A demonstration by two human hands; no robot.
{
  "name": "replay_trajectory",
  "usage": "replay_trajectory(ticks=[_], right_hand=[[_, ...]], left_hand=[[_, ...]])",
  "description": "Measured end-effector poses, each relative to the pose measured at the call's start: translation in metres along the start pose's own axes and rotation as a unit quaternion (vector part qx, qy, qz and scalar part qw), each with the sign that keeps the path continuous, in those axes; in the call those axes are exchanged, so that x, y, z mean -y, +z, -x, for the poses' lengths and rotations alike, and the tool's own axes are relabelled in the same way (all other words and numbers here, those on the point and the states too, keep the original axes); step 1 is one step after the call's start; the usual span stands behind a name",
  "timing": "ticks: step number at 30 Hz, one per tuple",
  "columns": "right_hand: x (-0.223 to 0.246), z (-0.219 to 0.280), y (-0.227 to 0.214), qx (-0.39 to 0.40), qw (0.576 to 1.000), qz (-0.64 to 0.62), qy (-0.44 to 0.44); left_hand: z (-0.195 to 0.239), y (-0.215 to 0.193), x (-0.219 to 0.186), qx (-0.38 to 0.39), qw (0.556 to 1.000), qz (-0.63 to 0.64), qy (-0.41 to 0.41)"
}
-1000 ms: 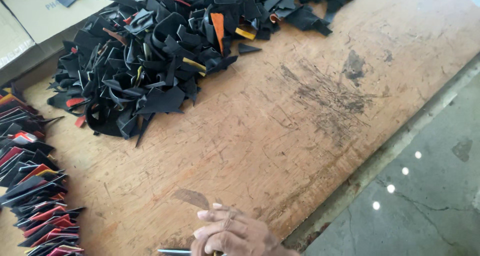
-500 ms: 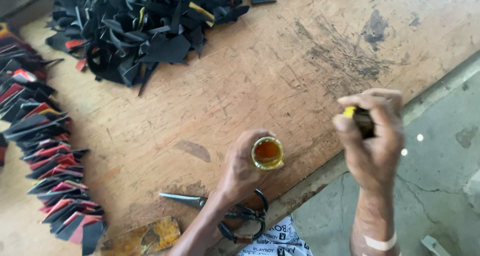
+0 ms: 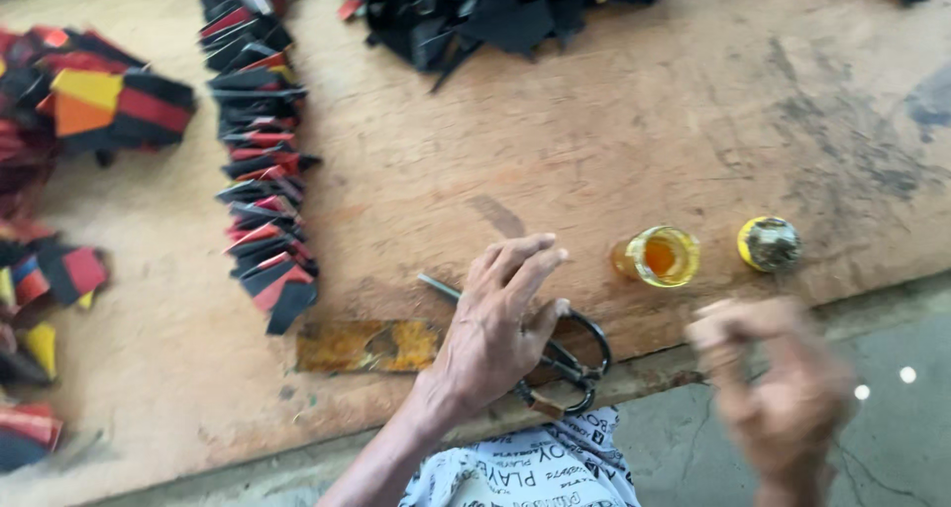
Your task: The person assembles small rectangular craft items by layering red and black foam pieces on a wooden block. They apply adhesive from a small jar to the edges and press the pieces together, then place the finished units into a growing stack on the table.
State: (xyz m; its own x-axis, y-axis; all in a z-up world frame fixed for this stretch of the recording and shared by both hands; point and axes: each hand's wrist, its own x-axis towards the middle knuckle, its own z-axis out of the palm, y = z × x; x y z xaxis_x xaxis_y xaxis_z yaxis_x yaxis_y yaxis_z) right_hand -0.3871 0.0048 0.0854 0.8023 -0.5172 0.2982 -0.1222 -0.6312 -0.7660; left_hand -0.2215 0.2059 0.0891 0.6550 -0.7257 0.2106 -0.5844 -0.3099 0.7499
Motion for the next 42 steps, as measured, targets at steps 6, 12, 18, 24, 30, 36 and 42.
replay_trajectory(ticks=[6, 12, 18, 24, 30, 36, 42], right_hand=[[0.046, 0.004, 0.068, 0.282, 0.952, 0.105, -0.045], [0.051, -0.019, 0.082, 0.332, 0.928, 0.127, 0.116], [0.051, -0.034, 0.091, 0.389, 0.862, 0.186, 0.268], [0.039, -0.047, 0.1, 0.392, 0.856, 0.107, 0.319], [0.028, -0.032, 0.103, 0.356, 0.886, 0.005, 0.296], [0.009, -0.008, 0.068, 0.405, 0.912, -0.028, 0.065], [0.028, -0.012, 0.087, 0.553, 0.828, 0.032, -0.081]], left_hand=[[0.06, -0.055, 0.008, 0.001, 0.99, -0.127, -0.058], [0.085, -0.095, 0.036, 0.051, 0.973, -0.15, -0.167], [0.087, -0.108, 0.045, 0.104, 0.974, -0.061, -0.193], [0.067, -0.116, 0.047, 0.095, 0.977, -0.038, -0.187], [0.063, -0.111, 0.047, 0.109, 0.948, -0.001, -0.299], [0.069, -0.126, 0.068, 0.119, 0.937, 0.132, -0.3], [0.088, -0.156, 0.066, 0.175, 0.923, 0.14, -0.312]])
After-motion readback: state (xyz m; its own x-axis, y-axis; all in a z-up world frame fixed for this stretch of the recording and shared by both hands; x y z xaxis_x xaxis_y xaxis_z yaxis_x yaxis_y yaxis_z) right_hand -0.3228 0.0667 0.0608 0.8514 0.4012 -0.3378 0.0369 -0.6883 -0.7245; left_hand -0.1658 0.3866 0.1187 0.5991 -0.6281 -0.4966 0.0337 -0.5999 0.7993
